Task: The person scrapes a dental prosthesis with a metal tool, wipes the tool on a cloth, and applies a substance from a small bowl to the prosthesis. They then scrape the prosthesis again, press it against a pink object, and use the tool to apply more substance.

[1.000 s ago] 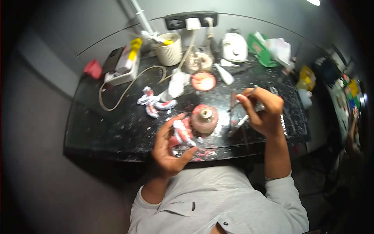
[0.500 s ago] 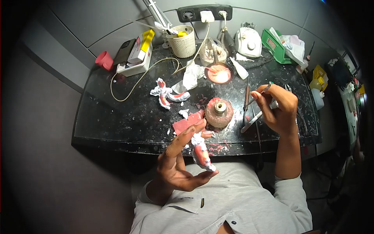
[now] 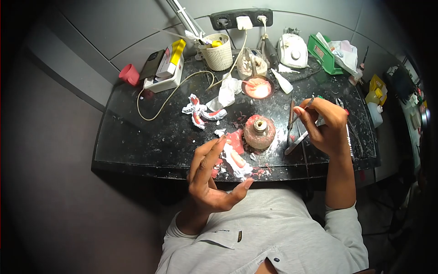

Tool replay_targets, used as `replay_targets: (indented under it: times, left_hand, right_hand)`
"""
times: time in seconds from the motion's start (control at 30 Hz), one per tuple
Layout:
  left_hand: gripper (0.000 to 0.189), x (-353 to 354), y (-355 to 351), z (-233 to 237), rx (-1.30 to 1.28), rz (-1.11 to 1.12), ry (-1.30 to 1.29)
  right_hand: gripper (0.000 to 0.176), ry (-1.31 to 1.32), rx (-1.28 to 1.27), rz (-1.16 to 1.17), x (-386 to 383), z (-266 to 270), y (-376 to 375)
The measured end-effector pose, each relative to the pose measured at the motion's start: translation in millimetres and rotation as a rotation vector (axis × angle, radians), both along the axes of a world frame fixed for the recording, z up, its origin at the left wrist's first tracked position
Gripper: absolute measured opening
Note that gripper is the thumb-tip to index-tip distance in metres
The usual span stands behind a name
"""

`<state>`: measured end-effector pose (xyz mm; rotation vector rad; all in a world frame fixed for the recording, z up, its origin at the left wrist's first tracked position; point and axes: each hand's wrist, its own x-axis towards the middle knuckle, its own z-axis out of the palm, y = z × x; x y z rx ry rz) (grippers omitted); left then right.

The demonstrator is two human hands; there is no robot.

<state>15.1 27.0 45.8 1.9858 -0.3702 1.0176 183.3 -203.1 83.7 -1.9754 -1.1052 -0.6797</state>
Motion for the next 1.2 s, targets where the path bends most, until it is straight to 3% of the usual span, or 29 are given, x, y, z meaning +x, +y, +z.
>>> replay_targets:
  times: [0.4,0.6,0.7,0.87,1.0,1.13,1.2]
  left_hand:
    - [0.082,4.4,2.8,-8.7,-0.055,0.034,-0.004]
    - [0.074,24.2,9.2,-28.4,-0.062,0.082,0.006]
    - [0.069,36.4,12.6,-42.1,-0.05,0.224,0.134]
    - [0.069,34.9,9.5,-41.0,-0.131,0.193,0.04]
    - [0.069,33.1,10.3,-41.4,-0.108,0.231,0.057]
    - [0.068,32.2,8.3,-40.5,-0.178,0.208,0.057]
    - [0.067,33.5,9.1,-41.7,-0.197,0.182,0.06]
  right_hand:
    - [0.014,0.007,0.012,0.038,2.1,-4.0,-0.6]
    - [0.014,-0.013,0.023,0.034,2.6,-4.8,-1.3]
    - [0.015,-0.012,0.051,0.026,2.0,-2.9,-2.0]
    - [0.015,0.013,0.035,0.028,2.5,-1.1,-6.1]
    - [0.006,0.054,0.202,0.187,5.4,9.3,-7.8]
    - [0.015,0.252,0.542,0.528,-21.4,30.9,-8.2]
    - [0.018,0.068,0.441,0.656,-27.1,53.9,-18.1]
